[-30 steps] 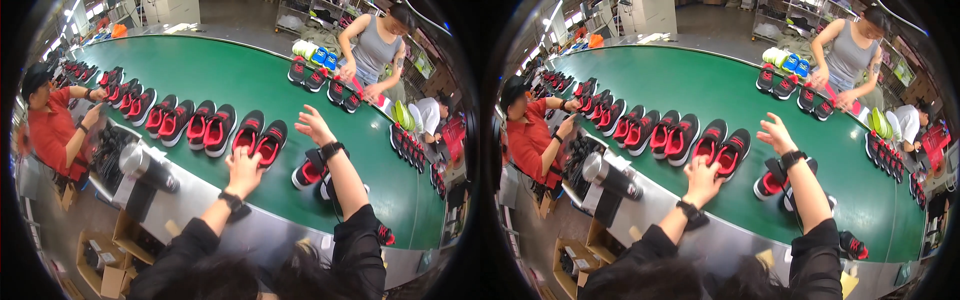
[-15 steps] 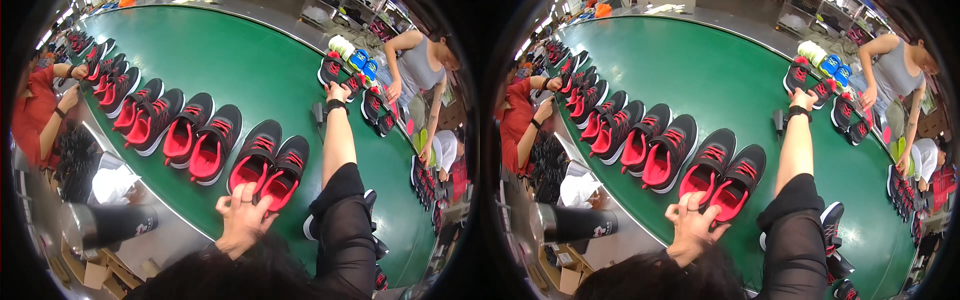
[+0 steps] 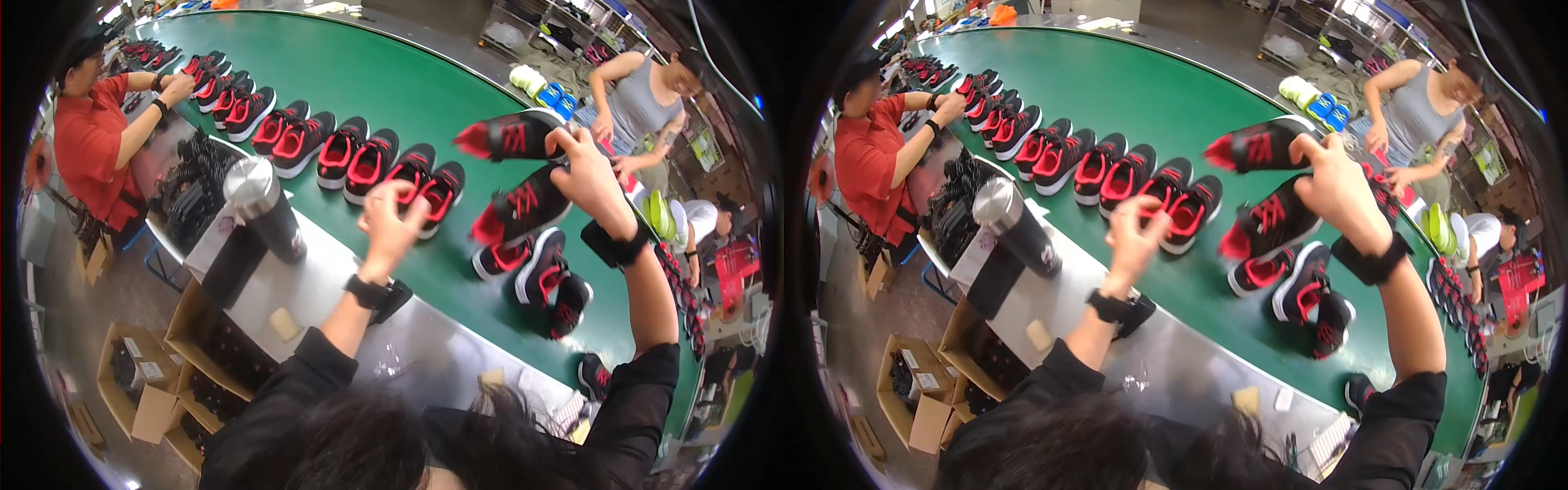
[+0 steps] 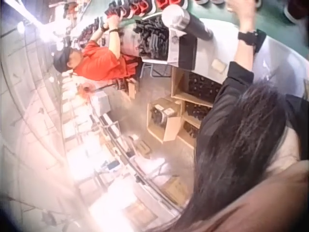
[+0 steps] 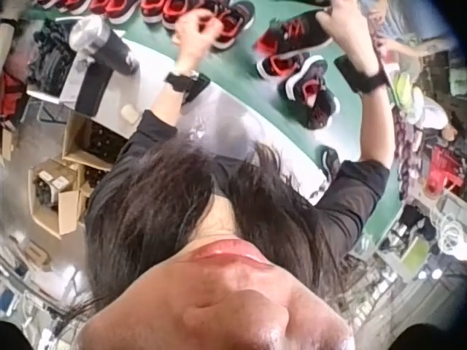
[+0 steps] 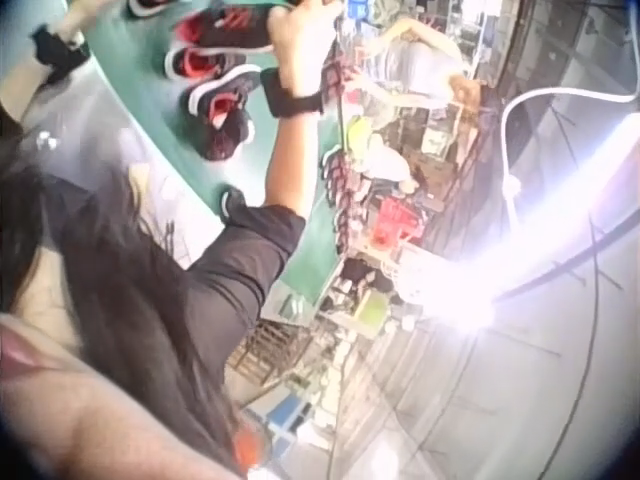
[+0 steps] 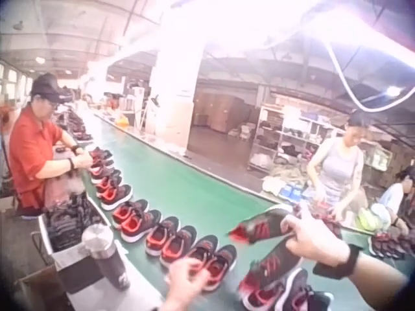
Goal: Checking the quality of shoes on an assembly line and cleaning small spots.
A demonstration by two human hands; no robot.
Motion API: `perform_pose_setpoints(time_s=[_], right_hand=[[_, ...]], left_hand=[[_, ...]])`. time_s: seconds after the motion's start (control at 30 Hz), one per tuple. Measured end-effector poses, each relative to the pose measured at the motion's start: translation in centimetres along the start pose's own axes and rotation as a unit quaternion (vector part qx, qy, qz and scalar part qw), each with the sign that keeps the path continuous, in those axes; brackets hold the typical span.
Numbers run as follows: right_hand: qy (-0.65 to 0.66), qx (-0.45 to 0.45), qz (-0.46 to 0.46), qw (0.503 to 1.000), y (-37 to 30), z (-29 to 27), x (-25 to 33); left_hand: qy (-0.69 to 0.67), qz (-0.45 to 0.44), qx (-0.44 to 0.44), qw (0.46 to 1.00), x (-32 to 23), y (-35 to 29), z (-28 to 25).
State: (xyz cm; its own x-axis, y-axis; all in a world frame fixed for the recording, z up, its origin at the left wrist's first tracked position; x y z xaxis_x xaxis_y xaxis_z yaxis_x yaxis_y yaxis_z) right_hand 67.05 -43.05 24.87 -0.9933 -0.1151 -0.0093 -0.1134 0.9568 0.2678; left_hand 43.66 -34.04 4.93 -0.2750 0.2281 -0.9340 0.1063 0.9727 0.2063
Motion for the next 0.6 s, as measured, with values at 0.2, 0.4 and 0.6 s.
perform_pose_setpoints(time_s=[0.2, 0.4, 0.6], right_hand=[[0.304, 0.136, -0.173, 0.927, -9.2, 4.8, 11.4], [0.345, -0.041, 0.03, 0.937, -21.5, 12.7, 12.4], [0.364, -0.061, 0.214, 0.904, -31.9, 14.0, 16.0]], left_hand=[[-0.184, -0.145, 0.305, 0.923, -4.7, -9.6, -6.0], [0.085, -0.15, 0.359, 0.917, 2.3, -21.9, -6.9], [0.166, -0.134, 0.308, 0.927, 2.2, -24.7, -7.7]])
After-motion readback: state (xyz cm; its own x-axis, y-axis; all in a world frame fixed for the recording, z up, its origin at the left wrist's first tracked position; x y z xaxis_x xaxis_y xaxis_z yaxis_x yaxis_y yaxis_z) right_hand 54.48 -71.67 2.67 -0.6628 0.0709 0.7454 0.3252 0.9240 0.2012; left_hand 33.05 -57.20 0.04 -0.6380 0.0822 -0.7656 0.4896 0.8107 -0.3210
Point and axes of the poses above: each hand's wrist, its own y-axis towards the middle knuckle, its own z-axis out of the palm, x = y × z, the point moved 10 cm from there along y, towards the middle knuckle, and after that the axes turned 13 degrees about -z, right-handed, at the moved point
